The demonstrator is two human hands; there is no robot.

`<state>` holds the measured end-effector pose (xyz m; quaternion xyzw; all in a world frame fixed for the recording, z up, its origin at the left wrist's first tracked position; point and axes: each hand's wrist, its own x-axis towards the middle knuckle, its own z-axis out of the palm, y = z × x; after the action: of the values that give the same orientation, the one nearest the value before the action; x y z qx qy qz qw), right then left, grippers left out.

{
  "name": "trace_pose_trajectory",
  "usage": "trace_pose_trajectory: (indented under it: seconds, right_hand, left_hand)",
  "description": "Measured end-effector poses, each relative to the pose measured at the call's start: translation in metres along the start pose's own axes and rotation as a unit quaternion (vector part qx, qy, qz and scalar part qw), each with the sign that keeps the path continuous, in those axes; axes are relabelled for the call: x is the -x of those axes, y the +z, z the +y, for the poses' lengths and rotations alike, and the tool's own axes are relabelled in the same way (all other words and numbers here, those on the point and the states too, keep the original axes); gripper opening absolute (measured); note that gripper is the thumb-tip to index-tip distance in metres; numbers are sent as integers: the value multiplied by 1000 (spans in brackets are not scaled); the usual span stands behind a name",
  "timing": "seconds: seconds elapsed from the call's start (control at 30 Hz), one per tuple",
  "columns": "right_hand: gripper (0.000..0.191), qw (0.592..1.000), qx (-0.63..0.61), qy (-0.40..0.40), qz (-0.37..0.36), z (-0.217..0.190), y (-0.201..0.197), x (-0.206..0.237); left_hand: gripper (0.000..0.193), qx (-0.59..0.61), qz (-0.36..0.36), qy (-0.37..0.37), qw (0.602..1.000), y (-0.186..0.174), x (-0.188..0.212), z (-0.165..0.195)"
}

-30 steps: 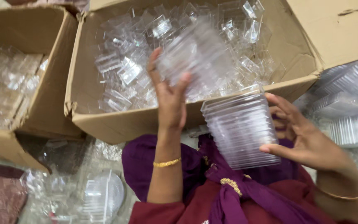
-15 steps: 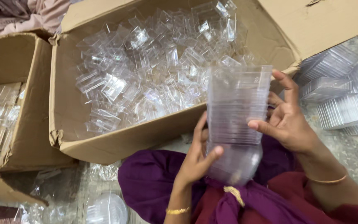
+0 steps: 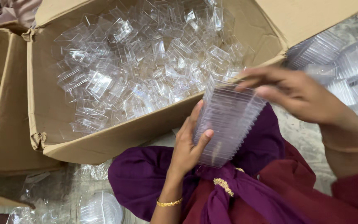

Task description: The person sits on the floor and repeatedly picks small clear plastic containers from a large cardboard box. They align and stack the containers into neat piles, then place the stacks on the floor beside them.

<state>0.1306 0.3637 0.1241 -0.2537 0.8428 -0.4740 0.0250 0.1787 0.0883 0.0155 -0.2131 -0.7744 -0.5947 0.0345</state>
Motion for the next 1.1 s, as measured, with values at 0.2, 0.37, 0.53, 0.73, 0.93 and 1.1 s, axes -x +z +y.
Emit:
trace_pose_trajectory:
  seconds: [0.2, 0.37, 0.53, 0.73, 0.93, 1.1]
  right_hand:
    - [23, 996, -10, 86, -38, 18, 2, -18]
    - [17, 990, -18, 139, -33, 15, -2, -15]
    - [24, 982, -63, 124, -128, 11, -9, -17]
    - [25, 979, -55, 164, -108, 15, -14, -15]
    - [17, 981, -71, 171, -66, 28, -8, -10]
    - [15, 998, -4, 65, -17, 32, -19, -4]
  left_hand:
    - [68, -48, -3, -44, 998, -7, 3, 11]
    - [67, -24, -10, -27, 999, -3, 3, 12]
    - [69, -22, -25, -33, 999, 0, 4, 10]
    - [69, -34, -17, -18, 999, -2, 4, 15]
    - [70, -51, -29, -47, 997, -3, 5, 18]
    - [69, -45, -26, -36, 998, -3, 9, 15]
